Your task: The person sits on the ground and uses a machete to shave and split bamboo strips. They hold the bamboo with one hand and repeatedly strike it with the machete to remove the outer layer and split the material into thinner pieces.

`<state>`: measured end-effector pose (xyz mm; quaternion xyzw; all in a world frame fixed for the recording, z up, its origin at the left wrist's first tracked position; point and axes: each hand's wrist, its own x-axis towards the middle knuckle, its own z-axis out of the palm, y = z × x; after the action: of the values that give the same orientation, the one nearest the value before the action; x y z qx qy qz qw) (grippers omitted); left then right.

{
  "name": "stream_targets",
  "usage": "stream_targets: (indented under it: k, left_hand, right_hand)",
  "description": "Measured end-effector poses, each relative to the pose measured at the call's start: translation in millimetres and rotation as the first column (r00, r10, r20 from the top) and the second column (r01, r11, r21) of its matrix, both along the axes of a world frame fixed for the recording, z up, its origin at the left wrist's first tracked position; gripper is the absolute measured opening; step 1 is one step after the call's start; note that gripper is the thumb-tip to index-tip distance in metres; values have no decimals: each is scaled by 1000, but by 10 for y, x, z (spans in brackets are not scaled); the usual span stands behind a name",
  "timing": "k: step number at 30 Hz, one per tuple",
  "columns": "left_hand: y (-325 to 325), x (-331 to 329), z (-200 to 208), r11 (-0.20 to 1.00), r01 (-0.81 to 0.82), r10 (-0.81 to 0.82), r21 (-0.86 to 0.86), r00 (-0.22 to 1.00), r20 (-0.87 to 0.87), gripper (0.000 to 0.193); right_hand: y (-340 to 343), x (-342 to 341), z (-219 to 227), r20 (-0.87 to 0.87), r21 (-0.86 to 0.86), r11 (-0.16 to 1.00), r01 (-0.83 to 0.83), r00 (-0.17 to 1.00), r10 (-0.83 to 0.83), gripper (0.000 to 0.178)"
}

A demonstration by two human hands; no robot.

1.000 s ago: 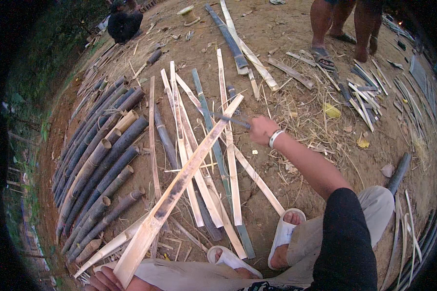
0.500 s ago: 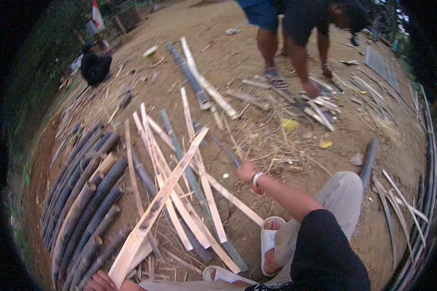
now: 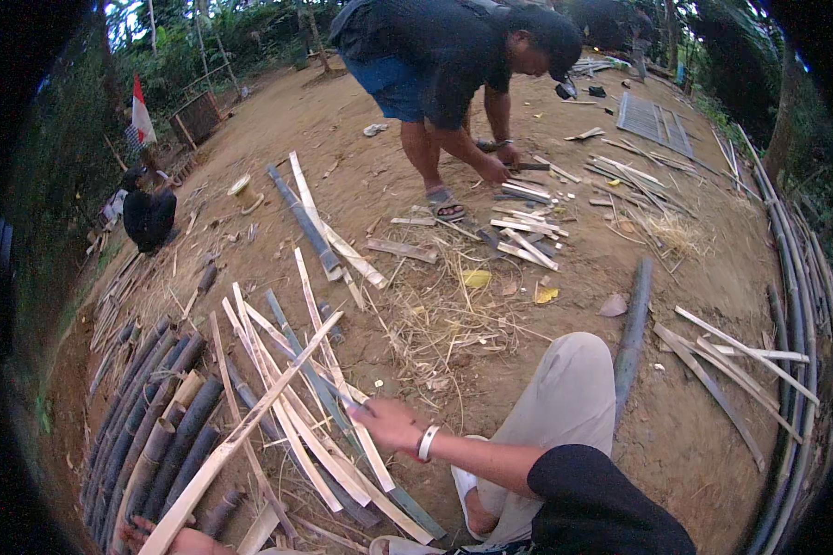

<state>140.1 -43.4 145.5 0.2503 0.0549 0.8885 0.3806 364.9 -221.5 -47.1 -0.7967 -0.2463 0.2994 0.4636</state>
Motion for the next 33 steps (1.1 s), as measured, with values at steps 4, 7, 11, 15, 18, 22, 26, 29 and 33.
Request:
stream_targets:
  k: [4, 7, 11, 15, 18, 22, 26, 29, 33]
  left_hand:
    - [56, 95, 291, 990, -79, 89, 116, 992, -84, 40]
    - [625, -661, 464, 955, -293, 265, 48, 765, -587, 48]
    - [756, -281, 871, 989, 149, -115, -17, 679, -725, 36]
    - [1070, -254, 1163, 932, 361, -319, -15, 802, -506, 43]
    - [1142, -826, 1168, 928, 373, -332, 26, 853, -404, 52]
    - [1134, -1022, 1001, 932, 362, -358, -19, 912, -199, 76]
    - [1205, -1280, 794, 822, 563, -506, 89, 792, -342, 72]
    - [1052, -1156, 861, 863, 503, -471, 45, 835, -285, 70]
    - [816, -1124, 861, 831, 555, -534, 39, 815, -223, 57]
  right_hand:
    - [83, -26, -10, 98, 129, 983, -132, 988, 120, 53]
    - [334, -174, 5, 211, 3, 978, -208, 956, 203, 53]
    - [-156, 76, -245, 4, 146, 989, 11, 1000, -12, 39]
    - [-193, 295, -886, -21, 242, 946, 216, 976, -217, 38]
    - [-203, -59, -343, -282, 160, 960, 228, 943, -177, 41]
    - [-220, 44, -485, -161, 220, 963, 157, 979, -123, 43]
    - [-52, -219, 91, 13, 186, 983, 3, 1000, -5, 43]
    - [181, -457, 414, 163, 220, 966, -139, 981, 104, 42]
    - [479, -871, 897, 224, 269, 931, -247, 956, 189, 41]
